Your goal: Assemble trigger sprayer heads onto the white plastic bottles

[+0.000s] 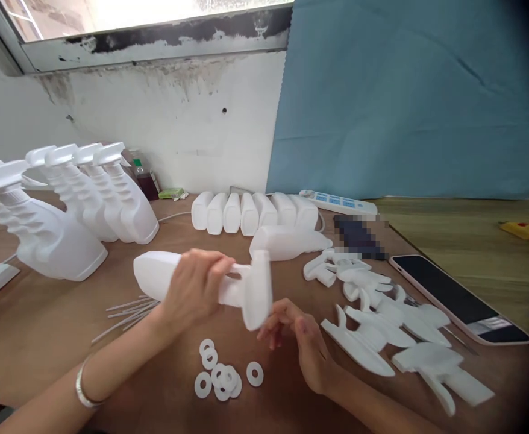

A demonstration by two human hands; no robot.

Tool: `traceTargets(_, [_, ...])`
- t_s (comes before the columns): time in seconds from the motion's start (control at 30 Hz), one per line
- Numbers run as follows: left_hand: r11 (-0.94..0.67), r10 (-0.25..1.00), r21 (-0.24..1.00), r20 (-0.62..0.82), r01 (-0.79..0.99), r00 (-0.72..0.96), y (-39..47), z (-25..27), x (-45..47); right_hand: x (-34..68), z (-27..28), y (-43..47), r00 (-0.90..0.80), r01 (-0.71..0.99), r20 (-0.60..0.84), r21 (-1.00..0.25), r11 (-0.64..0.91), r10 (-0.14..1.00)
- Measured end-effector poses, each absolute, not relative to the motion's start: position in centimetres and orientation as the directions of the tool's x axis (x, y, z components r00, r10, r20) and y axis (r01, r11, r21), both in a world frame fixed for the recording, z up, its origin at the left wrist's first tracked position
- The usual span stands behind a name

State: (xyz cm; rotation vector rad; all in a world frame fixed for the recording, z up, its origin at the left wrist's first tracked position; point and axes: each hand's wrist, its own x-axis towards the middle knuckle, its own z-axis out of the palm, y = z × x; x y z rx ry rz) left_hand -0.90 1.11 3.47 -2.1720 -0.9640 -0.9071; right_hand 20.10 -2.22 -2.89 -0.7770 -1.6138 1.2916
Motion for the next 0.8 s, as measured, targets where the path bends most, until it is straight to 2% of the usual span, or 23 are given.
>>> traceTargets(0.1, [-0.441,0.565,-0.008,0.774,0.897,0.285,1.9,5.5,-4.4,20.0,-3.1,-2.0,-0.353,-0.100,0.224,-0.974,0.201,0.909])
traceTargets(0.13, [-0.409,0.571,0.042,0.791,0.912,0.220,2.1,6.2,-5.7,20.0,-3.2,-1.9,-0.343,-0.105,0.217,-0.976,0.192,0.914])
traceTargets(0.23, [-0.374,0.435,0.213,0.900,0.903,-0.032,2.7,7.8,-9.8,20.0,-3.5,-1.8,-0.345,-0.103,0.205,-0.978,0.180,0.916])
traceTargets(0.3, [-0.342,0.450,0.366,0.872,0.866,-0.191,3.2,8.2,-12.5,20.0,-3.6,-1.8,-0.352,-0.093,0.197,-0.980,0.175,0.915])
traceTargets(0.37, [-0.339,0.473,0.467,0.835,0.817,-0.280,3.7,8.3,-15.0,20.0,-3.7,-1.8,-0.361,-0.084,0.190,-0.982,0.170,0.913])
traceTargets(0.63, [-0.399,0.522,0.686,0.715,0.608,-0.465,4.6,7.6,-21.1,19.7,-3.4,-1.8,-0.365,-0.069,0.174,-0.985,0.159,0.915])
traceTargets(0.8, [-0.450,0.535,0.663,0.737,0.598,-0.414,4.1,7.7,-21.3,19.7,-3.2,-1.7,-0.367,-0.036,0.150,-0.988,0.147,0.918])
